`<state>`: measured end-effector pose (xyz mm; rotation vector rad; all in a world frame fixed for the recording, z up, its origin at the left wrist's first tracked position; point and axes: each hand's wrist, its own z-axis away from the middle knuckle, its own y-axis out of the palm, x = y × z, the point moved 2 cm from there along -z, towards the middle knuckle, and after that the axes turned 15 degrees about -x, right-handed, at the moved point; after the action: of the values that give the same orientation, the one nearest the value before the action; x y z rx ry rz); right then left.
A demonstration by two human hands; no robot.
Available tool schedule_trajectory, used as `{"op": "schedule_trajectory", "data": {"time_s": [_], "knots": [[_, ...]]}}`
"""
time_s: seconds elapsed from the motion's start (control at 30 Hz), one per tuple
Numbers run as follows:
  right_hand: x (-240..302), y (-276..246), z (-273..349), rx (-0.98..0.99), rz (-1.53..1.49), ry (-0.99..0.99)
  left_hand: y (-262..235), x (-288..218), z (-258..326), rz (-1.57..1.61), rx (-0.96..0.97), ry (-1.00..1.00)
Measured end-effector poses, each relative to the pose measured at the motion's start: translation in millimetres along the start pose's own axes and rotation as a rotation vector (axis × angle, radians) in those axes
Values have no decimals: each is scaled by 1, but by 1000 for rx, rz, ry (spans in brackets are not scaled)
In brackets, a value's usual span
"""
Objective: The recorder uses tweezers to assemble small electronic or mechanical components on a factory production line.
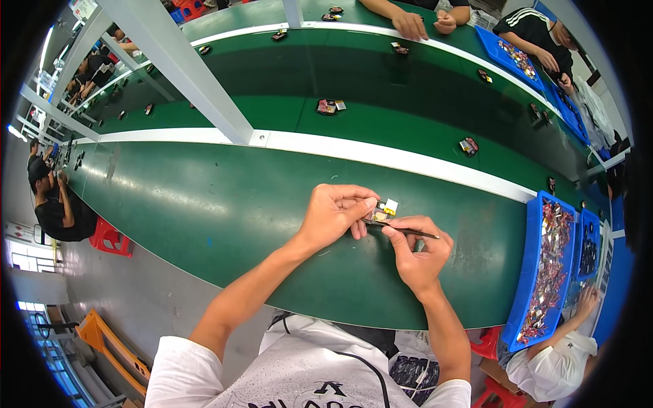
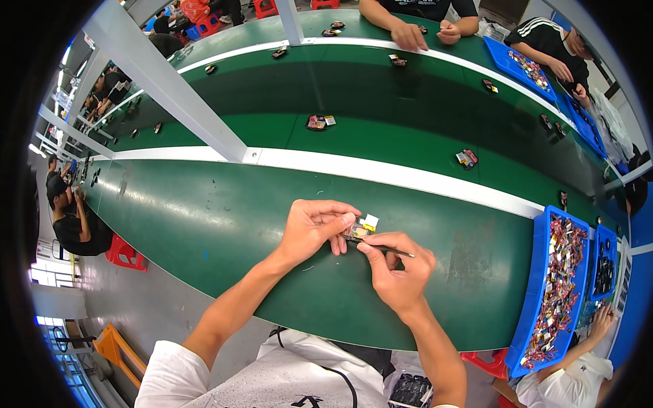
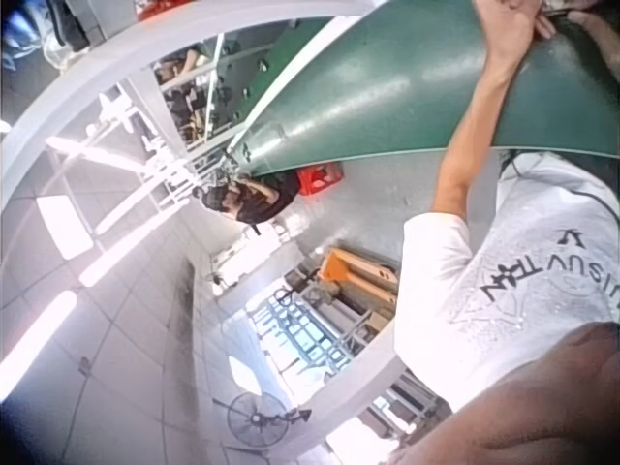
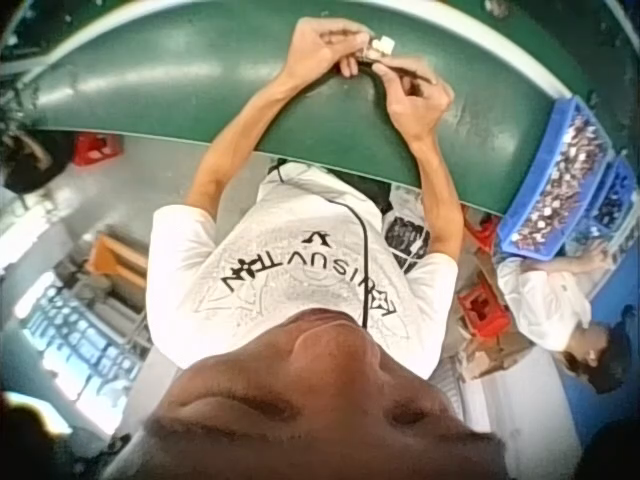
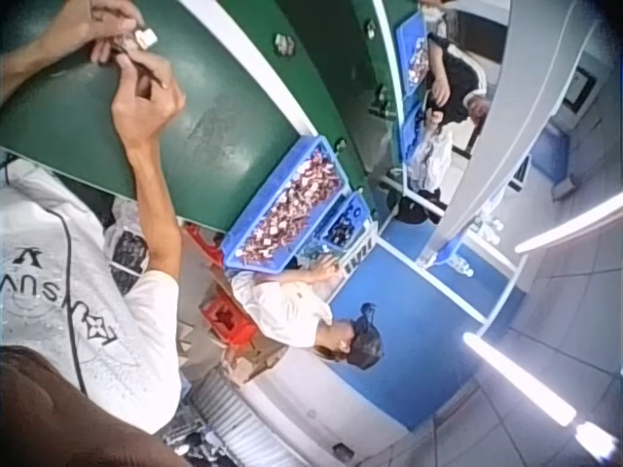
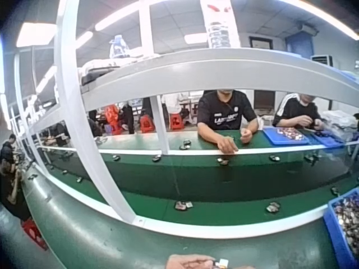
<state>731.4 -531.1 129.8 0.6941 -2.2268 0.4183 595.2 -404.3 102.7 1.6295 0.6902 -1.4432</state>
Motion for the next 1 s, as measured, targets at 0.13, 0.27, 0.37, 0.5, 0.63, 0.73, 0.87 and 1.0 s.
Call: {"op": "schedule_trajectory", "data": {"time_s": [0.13,0.27,0.37,0.5,0.63,0.73,0.87,1.0], "knots": [[1,0,1,1,21,2,0,0,0,55,1,-39],[0,-1,2,8,41,-37,2,-6,3,27,9,-115],[1,0,0,13,28,-83,2,-9,3,-28,26,-100],[2,3,-2,19,-4,-100,0,-11,2,-43,28,-90],[0,3,-1,16,-2,-107,1,-13,3,-45,27,-83],[-1,-1,-2,20,8,-98,5,-12,3,-39,18,-83],[0,-2,-2,28,33,-109,8,-7,3,-72,0,-79],[2,1,-1,48,51,-152,8,-7,4,-166,-42,-58]]}}
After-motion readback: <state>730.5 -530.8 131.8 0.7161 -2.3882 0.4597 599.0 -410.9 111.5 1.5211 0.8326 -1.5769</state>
